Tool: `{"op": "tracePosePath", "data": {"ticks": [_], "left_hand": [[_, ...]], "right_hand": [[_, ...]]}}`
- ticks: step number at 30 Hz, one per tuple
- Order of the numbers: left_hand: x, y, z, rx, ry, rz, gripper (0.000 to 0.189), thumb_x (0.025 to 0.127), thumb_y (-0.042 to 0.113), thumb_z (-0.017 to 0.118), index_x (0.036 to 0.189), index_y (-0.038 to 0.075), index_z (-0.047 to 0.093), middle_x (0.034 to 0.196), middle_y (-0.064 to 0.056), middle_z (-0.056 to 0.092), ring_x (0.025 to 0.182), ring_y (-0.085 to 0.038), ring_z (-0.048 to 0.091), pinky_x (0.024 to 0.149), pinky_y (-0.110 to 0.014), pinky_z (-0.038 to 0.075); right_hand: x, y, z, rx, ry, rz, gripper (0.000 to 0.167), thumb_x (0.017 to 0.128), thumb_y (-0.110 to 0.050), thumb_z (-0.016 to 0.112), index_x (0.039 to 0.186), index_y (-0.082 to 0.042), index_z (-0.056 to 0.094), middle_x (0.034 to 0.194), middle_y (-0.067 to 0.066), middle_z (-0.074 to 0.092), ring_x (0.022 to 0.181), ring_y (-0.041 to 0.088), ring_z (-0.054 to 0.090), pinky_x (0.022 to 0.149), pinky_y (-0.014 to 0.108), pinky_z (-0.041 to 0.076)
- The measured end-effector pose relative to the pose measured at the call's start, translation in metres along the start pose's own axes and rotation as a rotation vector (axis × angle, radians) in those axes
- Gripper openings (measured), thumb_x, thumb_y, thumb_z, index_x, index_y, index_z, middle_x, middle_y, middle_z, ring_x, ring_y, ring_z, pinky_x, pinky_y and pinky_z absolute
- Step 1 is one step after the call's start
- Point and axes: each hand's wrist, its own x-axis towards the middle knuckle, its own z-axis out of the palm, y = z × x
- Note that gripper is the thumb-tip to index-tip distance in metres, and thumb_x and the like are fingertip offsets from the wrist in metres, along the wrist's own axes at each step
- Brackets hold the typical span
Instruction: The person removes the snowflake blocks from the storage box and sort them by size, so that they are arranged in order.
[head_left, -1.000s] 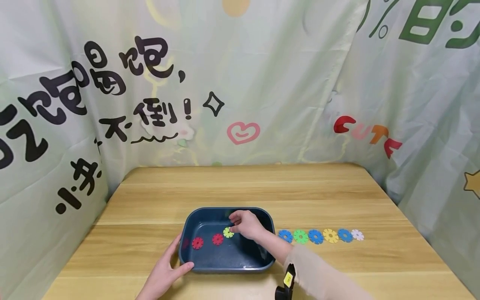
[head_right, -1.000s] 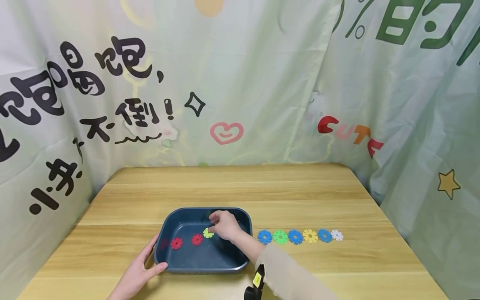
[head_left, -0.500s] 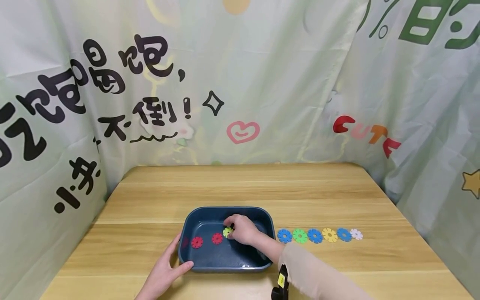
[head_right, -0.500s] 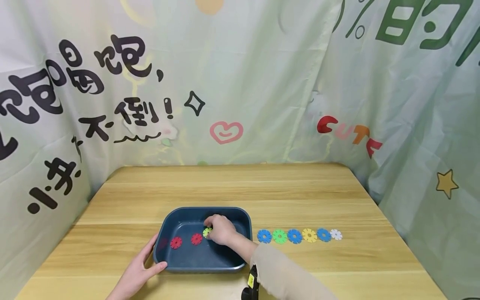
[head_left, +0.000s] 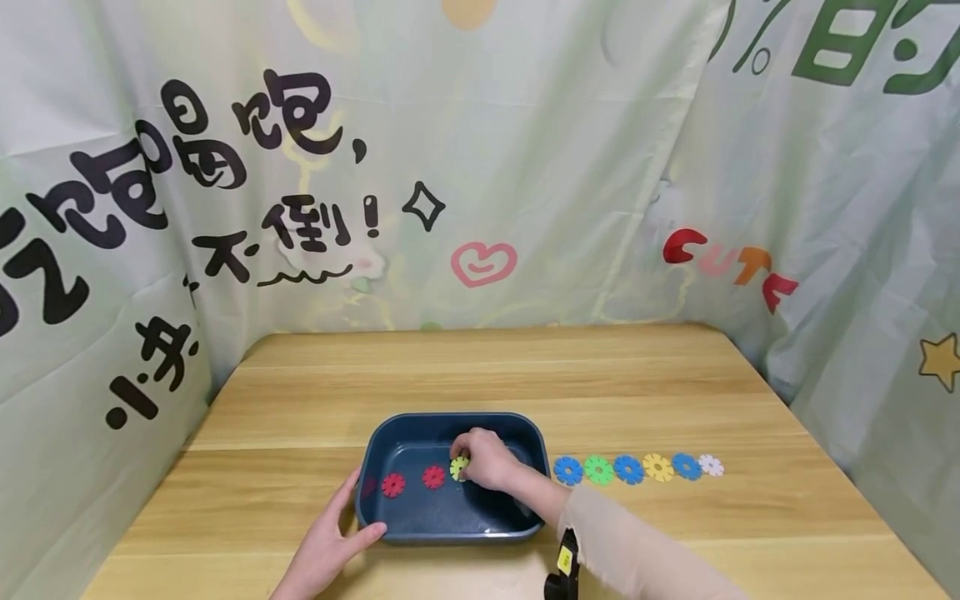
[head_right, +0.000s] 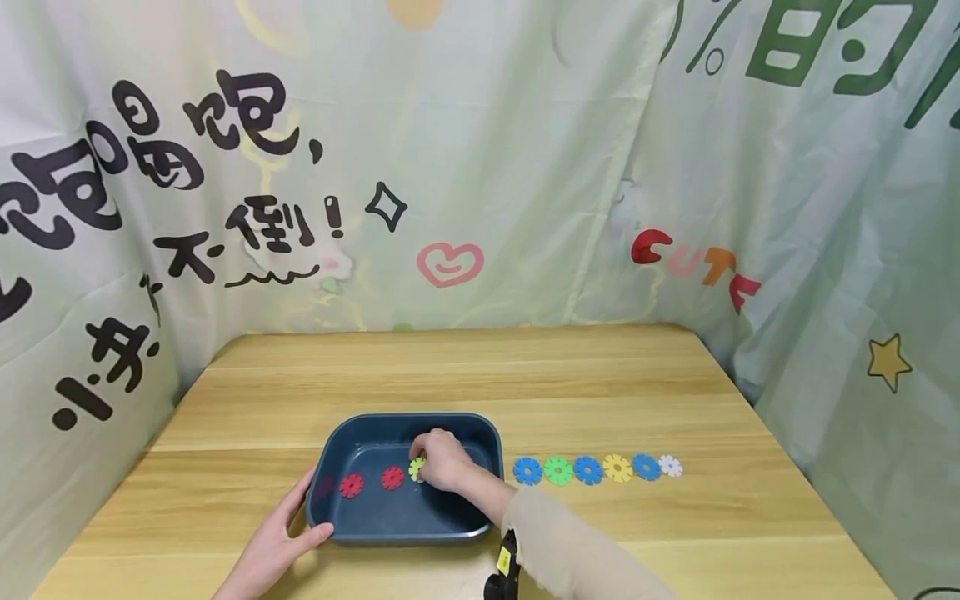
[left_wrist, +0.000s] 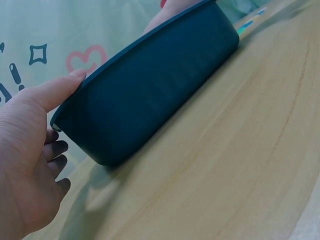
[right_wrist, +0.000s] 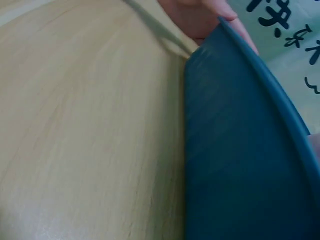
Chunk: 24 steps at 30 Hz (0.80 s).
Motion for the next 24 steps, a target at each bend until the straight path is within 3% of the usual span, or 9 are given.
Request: {"op": "tracePosePath", "data": {"ticks": [6,15,24], "left_hand": [[0.001,0.001,0.0,-0.004,-0.004,-0.027,0.088,0.079,0.036,0.072,0.147,0.01,0.023,0.149,-0.021,0.022,0.134,-0.045,0.018,0.1,-0.067,0.019],[0.0,0.003,-0.001,0.002,-0.003,-0.006,0.086,0.079,0.034,0.072,0.147,0.01,0.025,0.149,-0.021,0.024,0.134,-0.045,0.018,0.099,-0.068,0.019],[0.0,0.002,-0.001,0.033,0.008,0.001,0.086,0.079,0.035,0.072,0.146,0.008,0.026,0.148,-0.021,0.026,0.133,-0.046,0.021,0.099,-0.067,0.021]], "right_hand": [[-0.004,-0.002,-0.008,0.236,-0.02,0.062,0.021,0.071,0.014,0.066,0.089,0.003,0.067,0.077,0.007,0.062,0.058,0.011,0.06,0.053,0.023,0.052],[-0.015,-0.002,-0.031,0.497,0.022,0.105,0.021,0.074,0.016,0.064,0.094,0.008,0.065,0.075,0.008,0.056,0.063,0.016,0.062,0.061,0.036,0.056],[-0.032,0.011,-0.066,0.616,0.129,0.127,0.026,0.077,0.014,0.061,0.103,0.015,0.06,0.081,0.01,0.056,0.067,0.014,0.059,0.068,0.044,0.055]]}}
